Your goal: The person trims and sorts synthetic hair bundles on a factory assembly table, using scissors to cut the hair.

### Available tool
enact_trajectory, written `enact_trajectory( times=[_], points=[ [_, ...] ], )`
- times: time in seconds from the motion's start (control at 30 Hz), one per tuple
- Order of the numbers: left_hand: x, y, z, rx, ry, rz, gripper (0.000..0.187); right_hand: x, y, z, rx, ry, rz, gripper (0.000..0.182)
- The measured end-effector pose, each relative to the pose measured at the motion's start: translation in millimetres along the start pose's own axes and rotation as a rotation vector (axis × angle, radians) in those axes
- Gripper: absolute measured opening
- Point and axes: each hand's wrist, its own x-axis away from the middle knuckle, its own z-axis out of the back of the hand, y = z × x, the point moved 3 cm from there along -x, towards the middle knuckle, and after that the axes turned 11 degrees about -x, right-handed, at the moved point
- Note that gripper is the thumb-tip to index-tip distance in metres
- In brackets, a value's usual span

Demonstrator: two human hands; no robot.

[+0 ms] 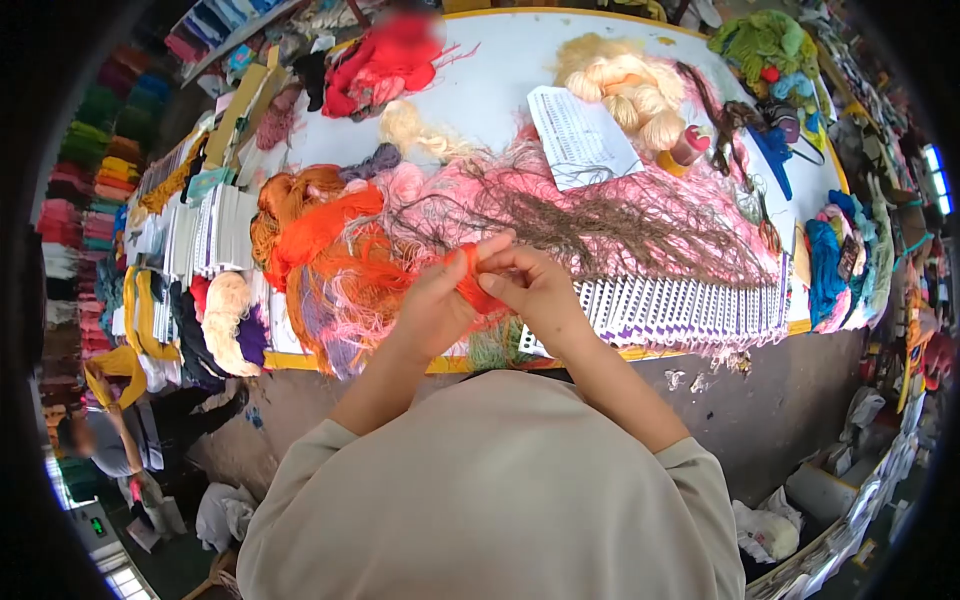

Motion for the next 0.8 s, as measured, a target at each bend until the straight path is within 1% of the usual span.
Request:
enact_trajectory(
  times=[0.03, 0.1, 0.2, 0.27, 0.33, 0.4, 0.5, 0.57, 0.63, 0.77, 0.8],
  points=[
    [0.0, 0.1, -4.1, -0.031, -0.013, 0.009, 0.054, -0.4, 3.9, -1.1, 0.032, -0.024, 0.036, 0.013],
    [1.5, 3.9, -10.8, -0.045, -0.007, 0.005, 0.054, 1.0, 6.1, -1.0, 0.022, 0.01, 0.058, 0.01],
    [3.1, 5.4, -9.0, -0.024, 0.036, 0.004, 0.054, 6.0, 0.7, -3.6, -0.06, 0.014, 0.054, 0.006],
    [3.6, 6.5, -7.5, 0.005, 0.062, 0.009, 0.054, 11.3, -7.1, -6.3, -0.165, 0.114, -0.034, 0.008],
    [3.8, 6.4, -8.3, 0.038, 0.06, 0.025, 0.053, 13.3, -7.2, -8.7, -0.175, 0.106, -0.031, 0.008],
    [2.9, 3.6, -9.7, 0.002, 0.025, 0.032, 0.053, 13.6, -4.0, -12.0, -0.026, 0.076, 0.115, 0.006],
    [1.8, 1.1, -12.7, -0.047, -0.025, 0.023, 0.053, 14.5, 3.0, -6.5, 0.049, 0.057, 0.158, 0.006],
    [1.5, 2.3, -14.5, -0.061, -0.041, 0.004, 0.052, 16.6, 1.9, -5.4, 0.037, 0.063, 0.153, 0.005],
    [2.7, 4.3, -15.2, -0.047, 0.017, 0.016, 0.053, 18.3, -0.9, -5.2, 0.026, 0.067, 0.147, 0.005],
    [4.4, 5.2, -16.3, -0.013, 0.06, 0.029, 0.051, 23.1, -12.4, -5.3, -0.063, 0.112, 0.091, 0.008],
    [4.4, 4.9, -15.3, 0.0, 0.069, 0.028, 0.047, 23.9, -13.5, -4.7, -0.083, 0.125, 0.076, 0.009]
  ],
)
